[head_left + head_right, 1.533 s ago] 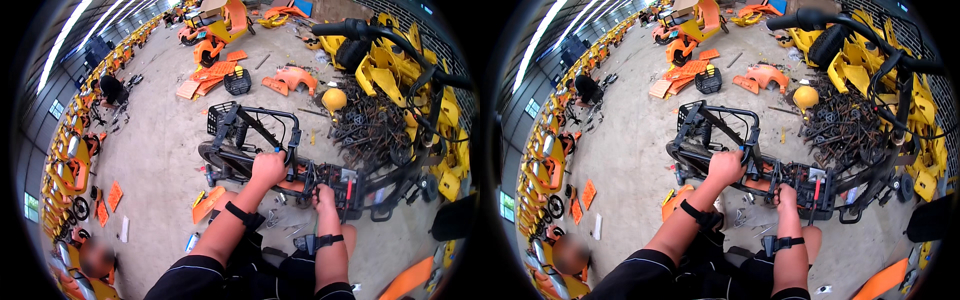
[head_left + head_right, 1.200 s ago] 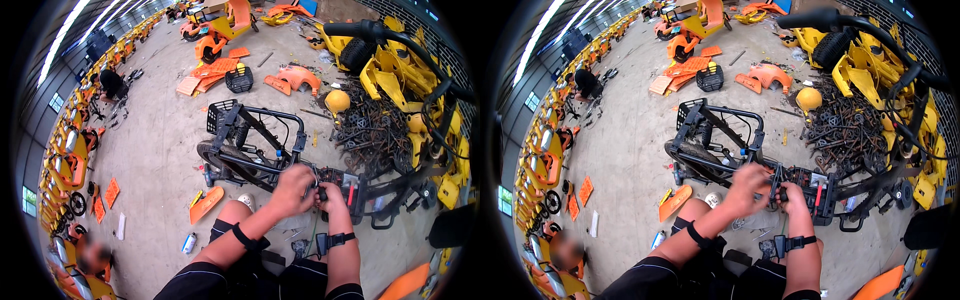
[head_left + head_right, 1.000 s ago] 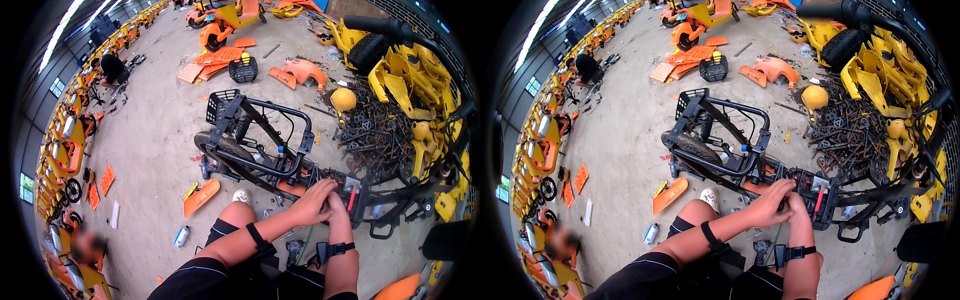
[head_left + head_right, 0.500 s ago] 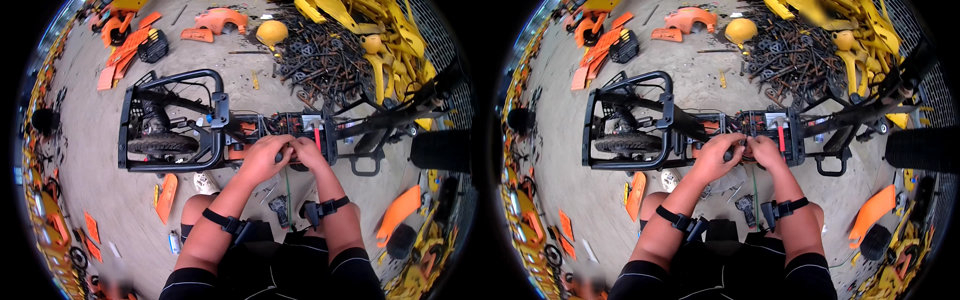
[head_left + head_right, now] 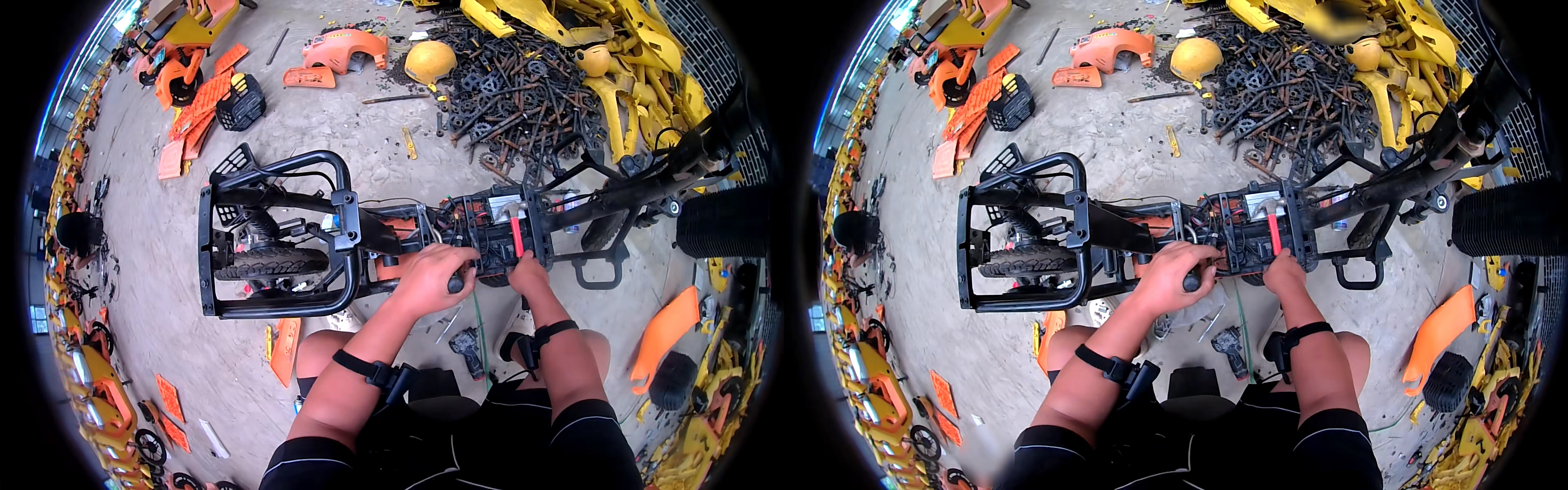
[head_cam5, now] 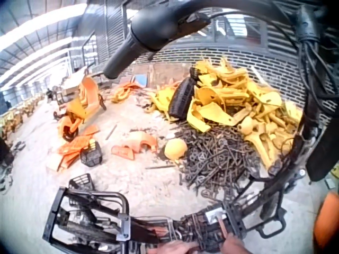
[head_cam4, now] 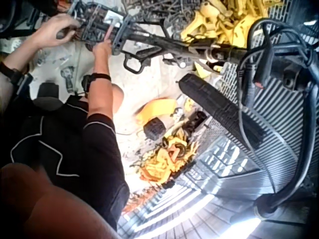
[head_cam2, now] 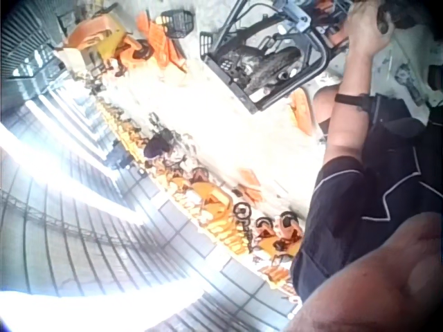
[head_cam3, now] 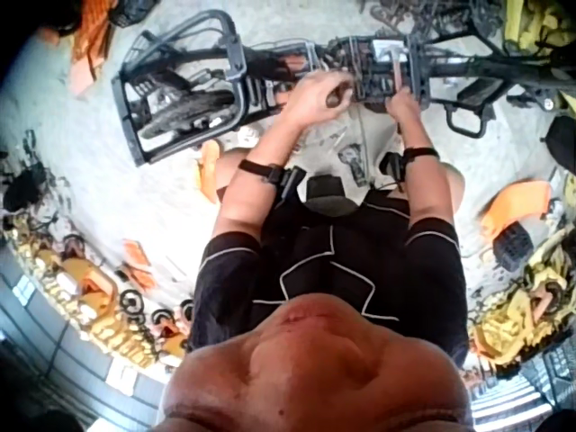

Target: The person uses a hammer and a flathead screwdriver to loosen components on a scooter frame, then uses a power drill to secure a gray seat cover onto a black storage bin before picking it up.

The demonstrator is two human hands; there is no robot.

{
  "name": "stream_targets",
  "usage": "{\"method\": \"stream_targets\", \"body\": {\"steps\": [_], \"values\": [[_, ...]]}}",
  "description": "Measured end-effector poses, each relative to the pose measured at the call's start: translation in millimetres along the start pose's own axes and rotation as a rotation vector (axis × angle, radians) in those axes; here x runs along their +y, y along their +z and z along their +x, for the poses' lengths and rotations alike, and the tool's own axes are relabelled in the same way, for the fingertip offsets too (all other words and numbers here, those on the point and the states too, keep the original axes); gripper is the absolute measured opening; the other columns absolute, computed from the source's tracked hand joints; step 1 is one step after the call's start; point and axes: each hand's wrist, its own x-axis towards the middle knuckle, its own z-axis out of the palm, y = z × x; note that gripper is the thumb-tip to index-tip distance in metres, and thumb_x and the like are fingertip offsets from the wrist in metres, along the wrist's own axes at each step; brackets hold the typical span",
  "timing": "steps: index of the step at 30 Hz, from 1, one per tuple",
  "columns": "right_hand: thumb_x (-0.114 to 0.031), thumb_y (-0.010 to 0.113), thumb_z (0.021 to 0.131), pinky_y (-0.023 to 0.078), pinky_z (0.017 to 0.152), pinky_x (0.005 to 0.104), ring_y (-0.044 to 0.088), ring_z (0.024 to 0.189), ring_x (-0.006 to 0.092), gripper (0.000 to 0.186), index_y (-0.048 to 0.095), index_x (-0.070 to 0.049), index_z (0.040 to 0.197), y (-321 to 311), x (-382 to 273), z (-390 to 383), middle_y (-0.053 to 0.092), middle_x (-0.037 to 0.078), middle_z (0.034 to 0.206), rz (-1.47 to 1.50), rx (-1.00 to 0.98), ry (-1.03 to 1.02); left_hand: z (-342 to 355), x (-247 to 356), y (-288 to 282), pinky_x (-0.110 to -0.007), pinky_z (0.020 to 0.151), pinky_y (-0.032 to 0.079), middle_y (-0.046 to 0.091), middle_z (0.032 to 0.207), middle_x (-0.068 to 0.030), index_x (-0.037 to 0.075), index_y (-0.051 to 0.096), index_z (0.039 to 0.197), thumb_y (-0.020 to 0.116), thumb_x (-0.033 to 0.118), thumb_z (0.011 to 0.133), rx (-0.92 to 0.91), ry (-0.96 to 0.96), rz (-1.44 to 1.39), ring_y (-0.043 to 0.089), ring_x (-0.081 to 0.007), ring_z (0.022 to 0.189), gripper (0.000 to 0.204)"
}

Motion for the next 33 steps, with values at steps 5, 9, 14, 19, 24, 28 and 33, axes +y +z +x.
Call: {"method": "stream_targets", "body": {"steps": [5, 9, 14, 19, 24, 28, 33], "values": [[-0.026, 0.062, 0.091, 0.052, 0.097, 0.0481, 0.064, 0.115, 0.0408, 0.048, 0.046, 0.001, 0.128, -1.2, 4.8, 10.3, 0.063, 0.028, 0.127, 0.023, -0.010, -0.010, 0.9, -3.2, -7.8, -0.040, 0.076, 0.052, 0.068, 0.083, -0.0079, 0.007, 0.068, 0.102, 0.071, 0.003, 0.077, 0.000, 0.041, -0.033, 0.066, -0.0281, 0.078, 0.026], [-0.023, 0.058, 0.092, 0.051, 0.098, 0.0498, 0.065, 0.113, 0.0427, 0.043, 0.047, 0.001, 0.126, -1.3, 10.1, 17.4, 0.065, 0.029, 0.122, 0.006, -0.003, -0.033, 1.6, 1.6, -11.0, -0.040, 0.076, 0.052, 0.068, 0.084, -0.0081, 0.007, 0.068, 0.101, 0.071, 0.002, 0.075, -0.046, 0.015, -0.050, 0.066, -0.0289, 0.079, 0.027], [-0.023, 0.060, 0.092, 0.050, 0.098, 0.0509, 0.064, 0.113, 0.0449, 0.045, 0.046, 0.002, 0.127, -23.2, -10.6, 2.3, 0.066, 0.030, 0.118, 0.116, 0.120, -0.009, -3.5, -5.1, -14.8, -0.042, 0.077, 0.053, 0.068, 0.085, -0.0095, 0.007, 0.067, 0.102, 0.070, 0.002, 0.074, -0.012, 0.044, -0.012, 0.067, -0.0316, 0.081, 0.028], [-0.023, 0.065, 0.088, 0.057, 0.079, 0.0488, 0.070, 0.091, 0.0413, 0.037, 0.054, 0.002, 0.113, -18.2, 6.9, 25.0, 0.069, 0.027, 0.103, 0.453, 0.199, -0.167, -3.0, -3.8, -8.8, -0.041, 0.079, 0.053, 0.069, 0.088, -0.0085, 0.008, 0.065, 0.100, 0.068, 0.002, 0.076, 0.000, 0.069, 0.017, 0.067, -0.0315, 0.084, 0.024], [-0.011, 0.064, 0.092, 0.040, 0.041, 0.0249, 0.048, 0.051, 0.0081, 0.022, 0.052, -0.005, 0.110, -81.6, -43.0, -78.5, 0.049, 0.001, 0.074, 1.489, -0.166, -0.344, -8.6, 1.6, 3.2, -0.041, 0.081, 0.051, 0.066, 0.087, -0.0093, 0.007, 0.062, 0.092, 0.068, 0.003, 0.076, 0.105, -0.021, 0.015, 0.065, -0.0318, 0.086, 0.017], [-0.012, 0.058, 0.095, 0.038, 0.043, 0.0262, 0.044, 0.050, 0.0098, 0.019, 0.053, -0.007, 0.113, -94.6, -50.4, -109.6, 0.048, 0.001, 0.077, 1.753, -0.195, -0.608, -14.3, 7.2, 7.9, -0.040, 0.085, 0.048, 0.063, 0.083, -0.0086, 0.007, 0.060, 0.086, 0.070, 0.007, 0.073, 0.101, -0.045, 0.040, 0.063, -0.0314, 0.087, 0.017], [-0.018, 0.055, 0.098, 0.037, 0.042, 0.0293, 0.042, 0.046, 0.0113, 0.014, 0.056, -0.009, 0.108, -90.6, -49.4, -99.7, 0.046, 0.000, 0.068, 1.760, -0.426, -0.560, -23.0, 11.7, 15.7, -0.041, 0.086, 0.048, 0.064, 0.084, -0.0077, 0.008, 0.062, 0.088, 0.072, 0.010, 0.070, 0.141, -0.066, 0.053, 0.063, -0.0310, 0.088, 0.021]]}}
